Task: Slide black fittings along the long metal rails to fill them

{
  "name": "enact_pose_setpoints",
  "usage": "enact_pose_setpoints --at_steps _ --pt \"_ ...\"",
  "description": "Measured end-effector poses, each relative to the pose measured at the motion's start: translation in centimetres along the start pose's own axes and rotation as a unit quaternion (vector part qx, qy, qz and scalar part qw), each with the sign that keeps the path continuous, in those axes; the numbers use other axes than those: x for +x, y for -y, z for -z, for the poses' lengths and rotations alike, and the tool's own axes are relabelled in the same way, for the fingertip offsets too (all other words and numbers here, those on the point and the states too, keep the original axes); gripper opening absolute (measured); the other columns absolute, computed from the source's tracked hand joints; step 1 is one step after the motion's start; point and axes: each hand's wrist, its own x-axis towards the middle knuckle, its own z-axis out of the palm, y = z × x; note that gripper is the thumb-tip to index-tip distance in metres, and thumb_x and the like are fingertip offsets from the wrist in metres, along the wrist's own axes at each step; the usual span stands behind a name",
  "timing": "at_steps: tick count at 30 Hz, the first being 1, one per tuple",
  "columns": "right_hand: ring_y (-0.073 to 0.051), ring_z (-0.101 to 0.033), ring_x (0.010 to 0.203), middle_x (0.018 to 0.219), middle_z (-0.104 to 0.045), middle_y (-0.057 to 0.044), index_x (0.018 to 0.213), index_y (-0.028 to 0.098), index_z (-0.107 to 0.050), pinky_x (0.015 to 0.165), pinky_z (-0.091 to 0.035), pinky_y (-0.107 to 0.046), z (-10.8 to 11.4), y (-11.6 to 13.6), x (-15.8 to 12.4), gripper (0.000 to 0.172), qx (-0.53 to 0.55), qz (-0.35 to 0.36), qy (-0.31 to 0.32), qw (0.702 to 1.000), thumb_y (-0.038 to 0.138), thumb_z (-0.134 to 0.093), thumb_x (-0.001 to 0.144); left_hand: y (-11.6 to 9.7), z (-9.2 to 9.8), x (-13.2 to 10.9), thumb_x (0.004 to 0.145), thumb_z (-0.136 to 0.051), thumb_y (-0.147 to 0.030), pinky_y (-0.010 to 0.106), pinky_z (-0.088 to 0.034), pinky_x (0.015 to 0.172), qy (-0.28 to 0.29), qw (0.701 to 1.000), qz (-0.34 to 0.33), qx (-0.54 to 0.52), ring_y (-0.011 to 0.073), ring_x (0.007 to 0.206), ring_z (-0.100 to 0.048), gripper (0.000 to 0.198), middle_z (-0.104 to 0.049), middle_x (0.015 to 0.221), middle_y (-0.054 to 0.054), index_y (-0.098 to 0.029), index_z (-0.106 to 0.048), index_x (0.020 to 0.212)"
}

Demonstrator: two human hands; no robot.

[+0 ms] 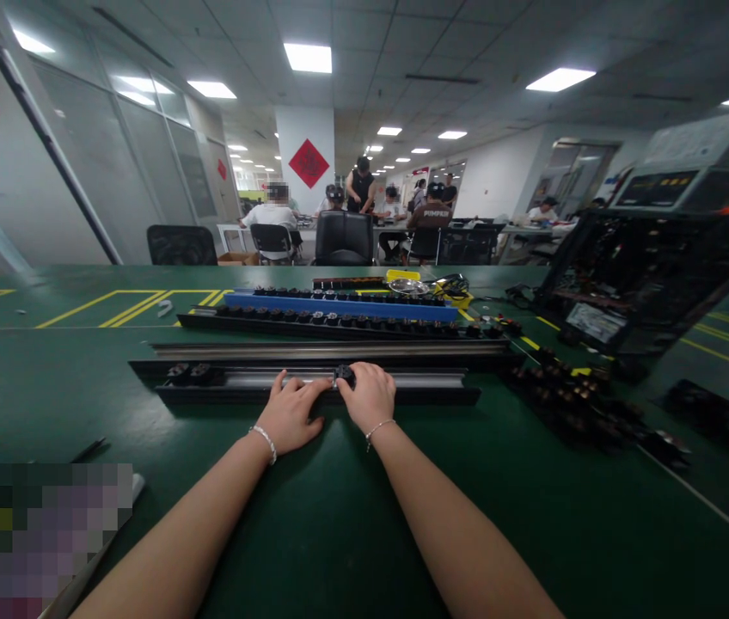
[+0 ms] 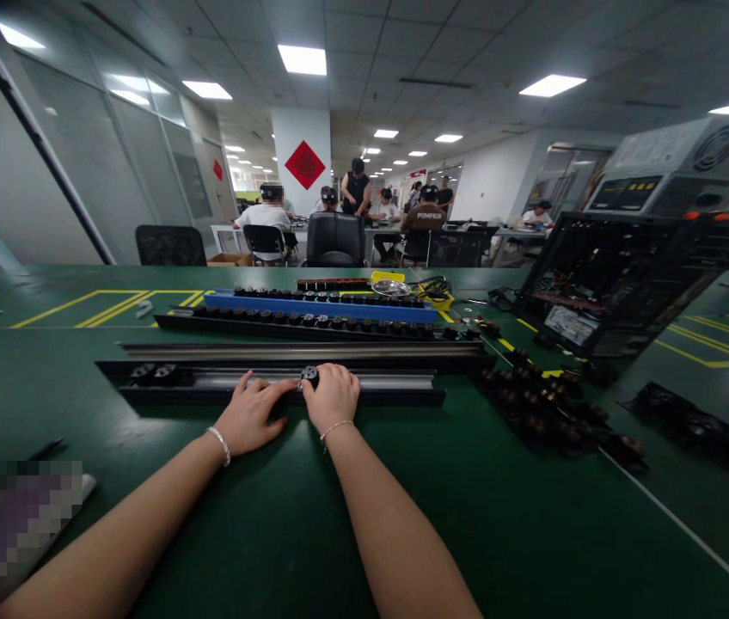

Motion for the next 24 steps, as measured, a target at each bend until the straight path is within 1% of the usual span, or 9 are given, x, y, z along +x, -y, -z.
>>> enact_pose_setpoints --at_steps 8,14,24 --pt "-0.020 -0.047 0.111 0.111 -0.062 -0.006 0.102 0.021 -0.061 0.096 -0.026 -0.036 -0.12 0.03 -0.06 0.029 -0.008 0.003 -0.004 1.000 0.040 -0.051 0.081 0.17 -0.19 0.07 0.070 -0.057 -0.030 0.051 -0.017 0.105 -0.003 1.000 0.005 -0.003 0.0248 0.102 -0.051 0.059 -0.063 0.114 0.001 -0.029 -0.041 0.127" --pt "-0.022 -0.047 0.112 0.110 -0.063 -0.006 0.100 0.020 -0.061 0.095 -0.026 -0.036 -0.07 0.15 -0.01 0.029 -0.009 -0.004 0.000 1.000 0.038 -0.051 0.080 0.04 0.00 0.11 0.070 -0.056 -0.030 0.051 -0.017 0.105 0.000 1.000 0.005 -0.005 0.0251 0.102 -0.051 0.058 -0.063 0.115 0.001 -0.028 -0.042 0.126" --pt "-0.020 -0.050 0.107 0.108 -0.063 -0.007 0.099 0.018 -0.060 0.095 -0.028 -0.034 0.38 0.18 0.02 0.027 -0.021 -0.009 0.005 1.000 0.035 -0.048 0.082 0.05 -0.03 0.14 0.070 -0.056 -0.029 0.051 -0.017 0.105 0.003 1.000 0.013 -0.007 0.0246 0.102 -0.051 0.056 -0.063 0.113 0.001 -0.029 -0.043 0.125"
